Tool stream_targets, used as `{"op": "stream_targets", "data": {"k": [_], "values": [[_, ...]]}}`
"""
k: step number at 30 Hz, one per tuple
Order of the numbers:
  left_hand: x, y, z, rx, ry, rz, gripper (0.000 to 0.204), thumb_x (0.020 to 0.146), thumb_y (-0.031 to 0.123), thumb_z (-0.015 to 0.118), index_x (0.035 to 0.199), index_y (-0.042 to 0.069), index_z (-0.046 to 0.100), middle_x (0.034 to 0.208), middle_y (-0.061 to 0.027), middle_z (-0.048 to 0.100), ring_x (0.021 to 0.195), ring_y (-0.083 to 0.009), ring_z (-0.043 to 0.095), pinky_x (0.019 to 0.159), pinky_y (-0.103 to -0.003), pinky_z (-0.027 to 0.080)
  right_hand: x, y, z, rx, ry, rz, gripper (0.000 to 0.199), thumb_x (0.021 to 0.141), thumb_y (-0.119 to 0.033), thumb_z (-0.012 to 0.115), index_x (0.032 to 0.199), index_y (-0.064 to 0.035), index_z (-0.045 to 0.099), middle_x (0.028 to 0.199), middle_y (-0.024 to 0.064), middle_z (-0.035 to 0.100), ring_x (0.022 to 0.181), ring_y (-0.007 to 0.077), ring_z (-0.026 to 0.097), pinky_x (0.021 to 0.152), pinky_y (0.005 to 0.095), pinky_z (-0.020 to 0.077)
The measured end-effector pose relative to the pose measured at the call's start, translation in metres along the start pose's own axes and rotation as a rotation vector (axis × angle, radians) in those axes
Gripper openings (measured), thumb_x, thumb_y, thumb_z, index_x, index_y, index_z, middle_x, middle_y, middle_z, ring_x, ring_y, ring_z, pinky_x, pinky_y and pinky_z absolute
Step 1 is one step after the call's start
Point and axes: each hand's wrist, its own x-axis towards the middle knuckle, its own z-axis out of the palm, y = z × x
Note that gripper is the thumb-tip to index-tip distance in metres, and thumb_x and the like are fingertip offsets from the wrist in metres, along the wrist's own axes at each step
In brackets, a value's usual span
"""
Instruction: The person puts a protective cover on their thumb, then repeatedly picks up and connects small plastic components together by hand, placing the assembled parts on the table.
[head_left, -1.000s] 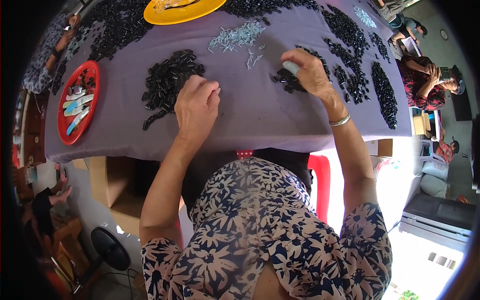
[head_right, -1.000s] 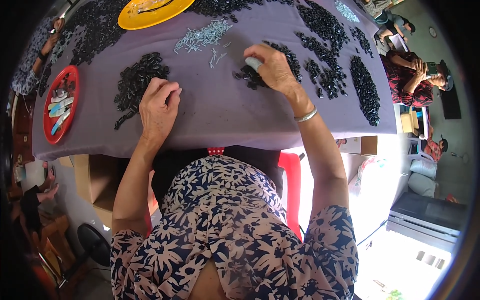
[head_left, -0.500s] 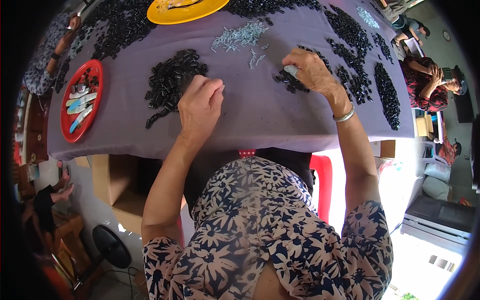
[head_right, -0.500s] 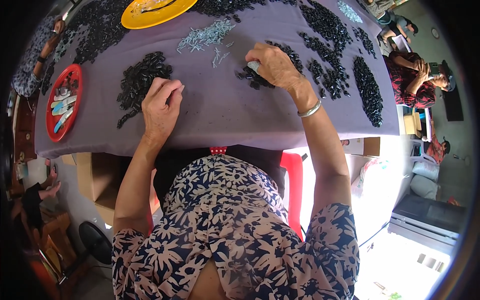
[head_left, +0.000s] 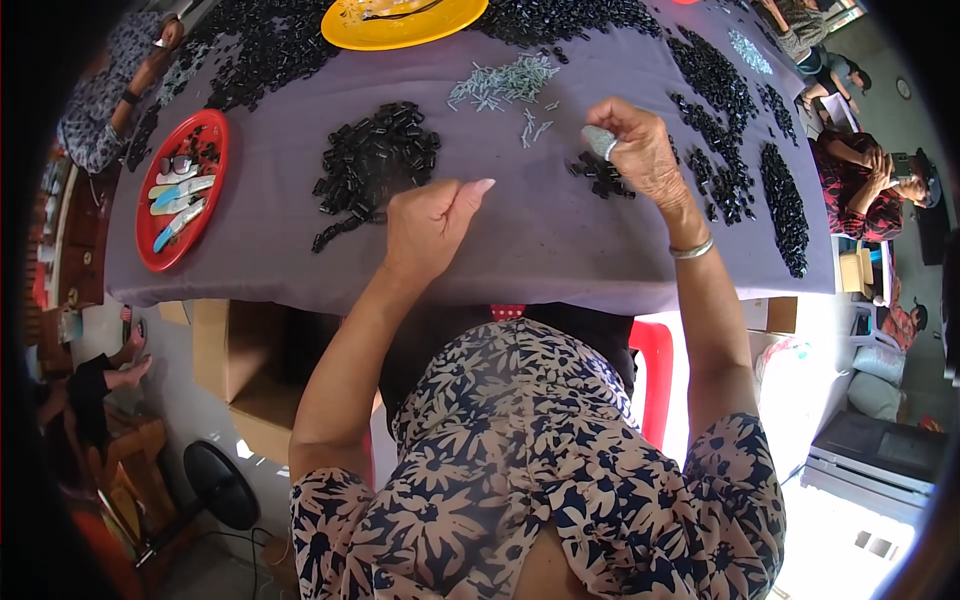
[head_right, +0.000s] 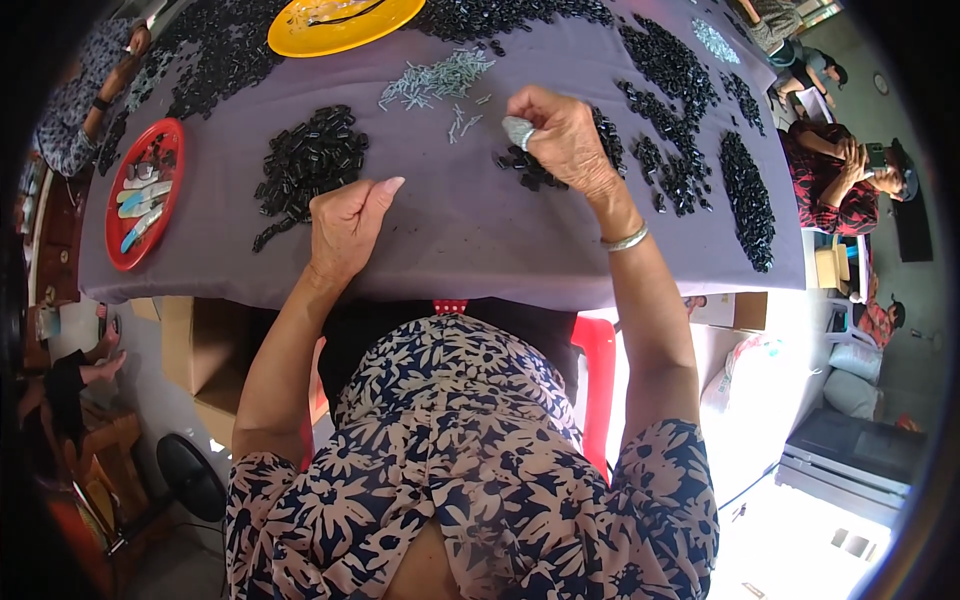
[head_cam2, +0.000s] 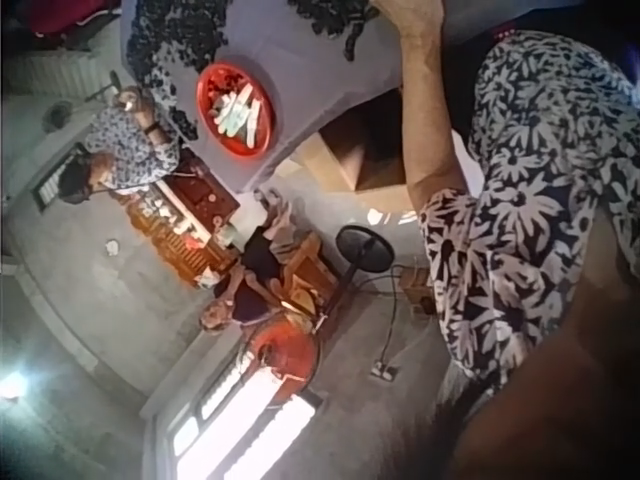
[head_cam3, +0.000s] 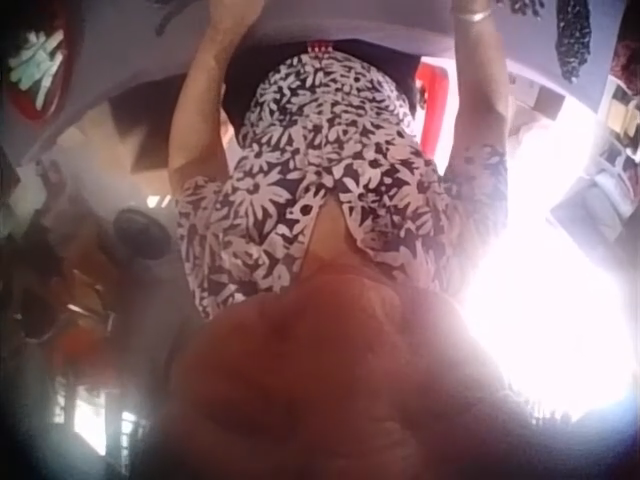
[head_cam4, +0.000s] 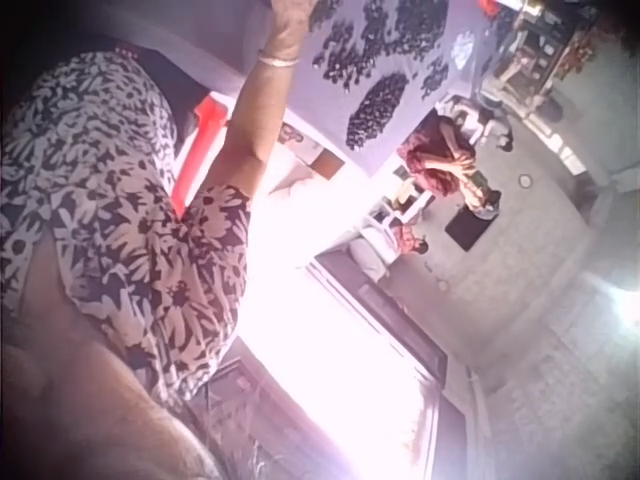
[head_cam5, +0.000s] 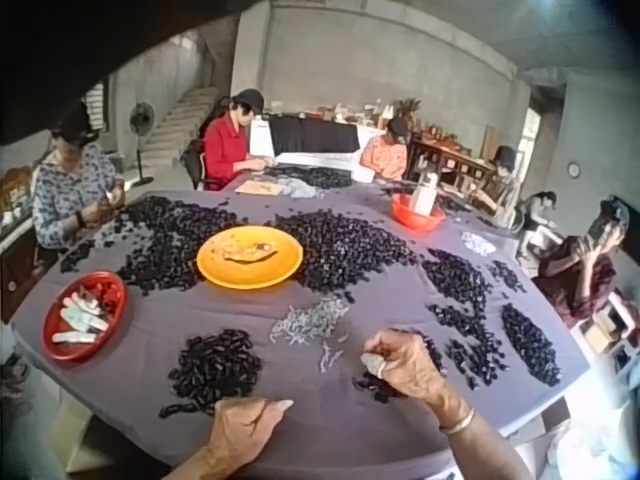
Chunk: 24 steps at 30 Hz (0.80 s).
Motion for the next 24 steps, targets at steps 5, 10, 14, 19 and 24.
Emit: {"op": "stream_targets", "data": {"k": [5,10,14,19,24], "values": [[0.001,-0.005,0.0,-0.068,-0.043,-0.07,0.046,0.092,0.019,0.067,0.06,-0.003,0.042,0.053,-0.0045,0.028,0.05,-0.0105,0.026,0.044,-0.03,0.027,-0.021,-0.031,0.035,0.025,0.004,0.011,0.007,0.087,-0.002,0.068,0.092,-0.0007,0.063,0.075,-0.0056,0.058,0.072,0.0024,0.049,0.066,0.0193,0.0439],[0.005,0.002,-0.001,-0.101,-0.078,-0.081,0.02,0.086,0.017,0.073,0.091,0.0,0.066,0.065,-0.0091,0.059,0.053,-0.0114,0.044,0.051,-0.028,0.042,-0.037,-0.045,0.064,-0.004,0.001,-0.164,0.011,0.086,0.0,0.067,0.097,-0.0024,0.065,0.083,0.0033,0.063,0.072,0.0121,0.059,0.067,0.0267,0.0479],[-0.002,-0.001,0.006,-0.425,-0.141,-0.252,0.027,0.082,0.01,0.075,0.106,0.0,0.066,0.079,-0.0037,0.066,0.064,-0.0074,0.055,0.06,-0.025,0.048,-0.045,-0.062,0.078,-0.088,-0.024,-0.23,0.015,0.084,0.001,0.067,0.098,-0.0028,0.063,0.083,0.011,0.062,0.072,0.0256,0.062,0.067,0.0318,0.0492],[-0.004,-0.008,0.006,-0.5,-0.277,-0.215,0.023,0.083,-0.001,0.07,0.106,0.0,0.066,0.087,-0.0012,0.066,0.084,-0.0088,0.063,0.077,-0.023,0.052,-0.049,-0.068,0.08,0.06,-0.068,-0.067,0.014,0.086,0.002,0.066,0.098,-0.0028,0.062,0.081,0.0059,0.064,0.072,0.0126,0.061,0.065,0.0291,0.049],[-0.002,-0.006,0.005,-0.407,-0.278,-0.104,0.021,0.079,-0.001,0.071,0.1,0.0,0.066,0.083,-0.0046,0.066,0.074,-0.011,0.062,0.067,-0.026,0.049,-0.048,-0.061,0.075,0.119,-0.106,-0.077,0.014,0.086,0.003,0.066,0.099,-0.0027,0.064,0.082,0.0035,0.066,0.073,0.0082,0.059,0.066,0.0267,0.0491]]}}
